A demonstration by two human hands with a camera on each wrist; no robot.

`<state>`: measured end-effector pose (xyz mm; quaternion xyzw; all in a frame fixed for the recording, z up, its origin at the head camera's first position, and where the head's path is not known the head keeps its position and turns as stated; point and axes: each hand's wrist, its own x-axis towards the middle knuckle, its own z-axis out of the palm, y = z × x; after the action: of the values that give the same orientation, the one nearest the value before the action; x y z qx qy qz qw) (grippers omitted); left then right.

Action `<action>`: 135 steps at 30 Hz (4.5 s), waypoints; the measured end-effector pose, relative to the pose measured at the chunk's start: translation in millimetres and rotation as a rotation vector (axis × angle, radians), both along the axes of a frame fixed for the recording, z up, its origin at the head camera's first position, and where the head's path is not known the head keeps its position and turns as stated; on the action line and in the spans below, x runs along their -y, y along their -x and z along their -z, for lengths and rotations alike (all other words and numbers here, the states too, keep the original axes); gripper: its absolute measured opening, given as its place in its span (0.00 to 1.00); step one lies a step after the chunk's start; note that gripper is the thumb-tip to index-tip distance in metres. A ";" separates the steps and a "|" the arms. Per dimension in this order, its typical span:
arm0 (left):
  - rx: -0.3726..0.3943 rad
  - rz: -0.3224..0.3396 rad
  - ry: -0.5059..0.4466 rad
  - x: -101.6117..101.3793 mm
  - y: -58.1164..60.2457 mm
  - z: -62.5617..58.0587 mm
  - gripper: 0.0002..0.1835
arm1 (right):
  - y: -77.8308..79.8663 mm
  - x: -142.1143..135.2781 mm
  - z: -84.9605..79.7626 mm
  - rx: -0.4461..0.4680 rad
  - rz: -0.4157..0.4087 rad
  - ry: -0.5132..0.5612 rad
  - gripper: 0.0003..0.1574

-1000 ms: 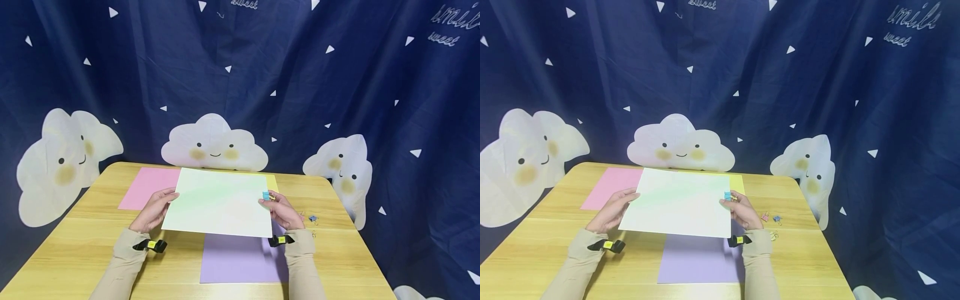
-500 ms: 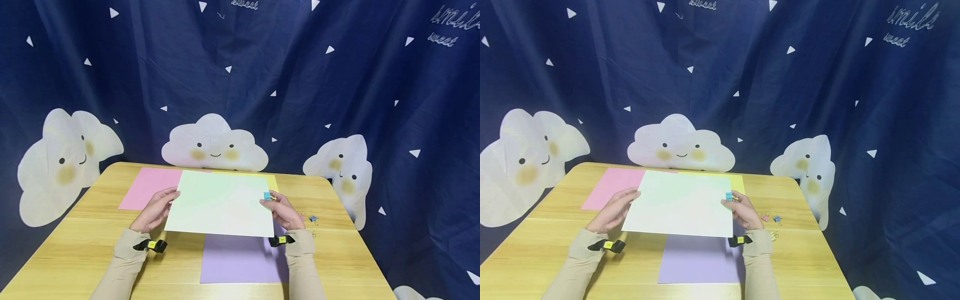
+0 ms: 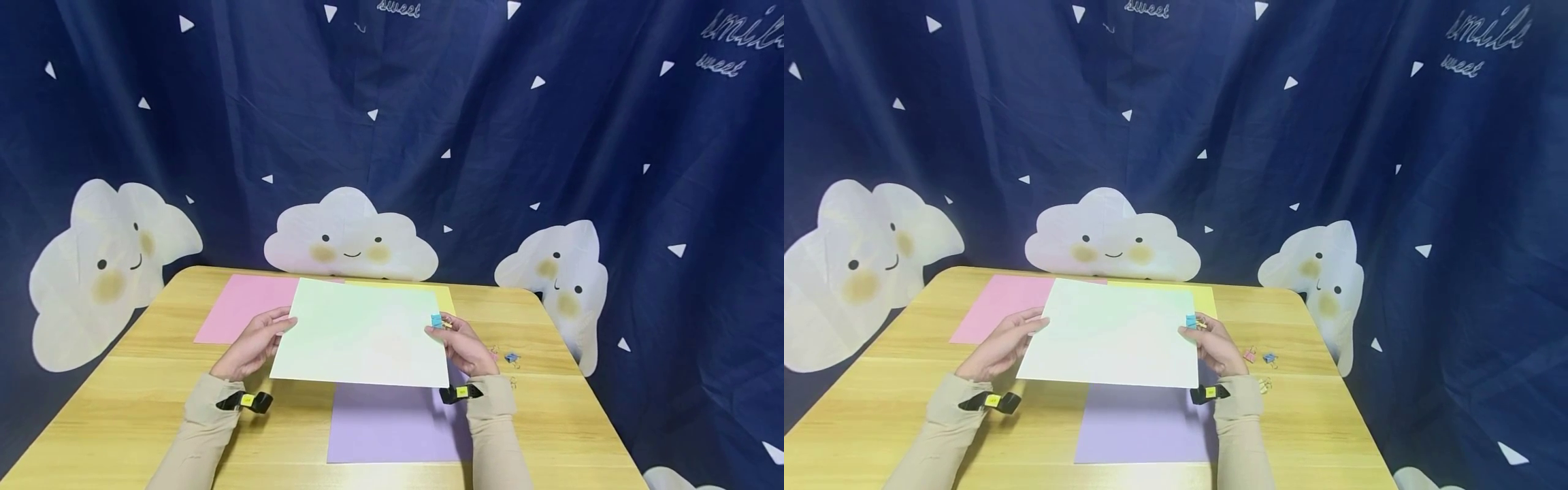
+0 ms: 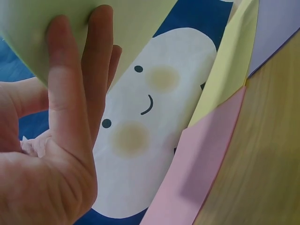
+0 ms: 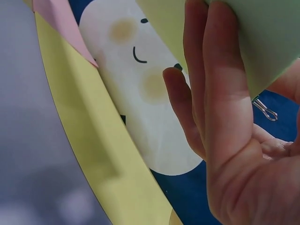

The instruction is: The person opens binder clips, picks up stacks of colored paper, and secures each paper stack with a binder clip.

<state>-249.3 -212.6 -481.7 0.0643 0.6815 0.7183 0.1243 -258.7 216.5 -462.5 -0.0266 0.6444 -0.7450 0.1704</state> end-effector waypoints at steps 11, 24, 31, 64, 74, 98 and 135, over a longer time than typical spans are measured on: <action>0.010 -0.007 -0.022 1.6 -0.8 0.3 0.41 | -1.1 0.2 -1.8 0.000 0.007 0.017 0.27; 0.027 -0.015 -0.045 10.0 -6.0 -1.2 0.41 | -4.2 8.0 -4.8 0.002 -0.025 0.036 0.28; 0.032 -0.021 -0.037 22.2 -8.5 -1.8 0.40 | -4.7 17.3 -7.1 -0.008 -0.066 0.034 0.26; 0.025 -0.039 0.063 87.6 -35.4 -6.3 0.41 | -4.0 66.6 -10.8 0.005 -0.196 0.012 0.25; 0.050 -0.014 0.086 109.3 -44.6 -4.0 0.43 | -3.1 85.2 -3.8 0.025 -0.220 -0.039 0.34; 0.093 0.025 0.146 152.8 -64.0 26.8 0.42 | -9.8 122.8 26.9 0.036 -0.312 -0.155 0.31; 0.161 0.214 0.146 175.5 -84.4 39.3 0.42 | -32.9 134.4 37.0 0.050 -0.396 -0.198 0.30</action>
<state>-164.9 -388.1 -521.0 0.0694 0.7090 0.6524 0.2587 -225.8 82.1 -499.5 -0.1174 0.6920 -0.6306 0.3312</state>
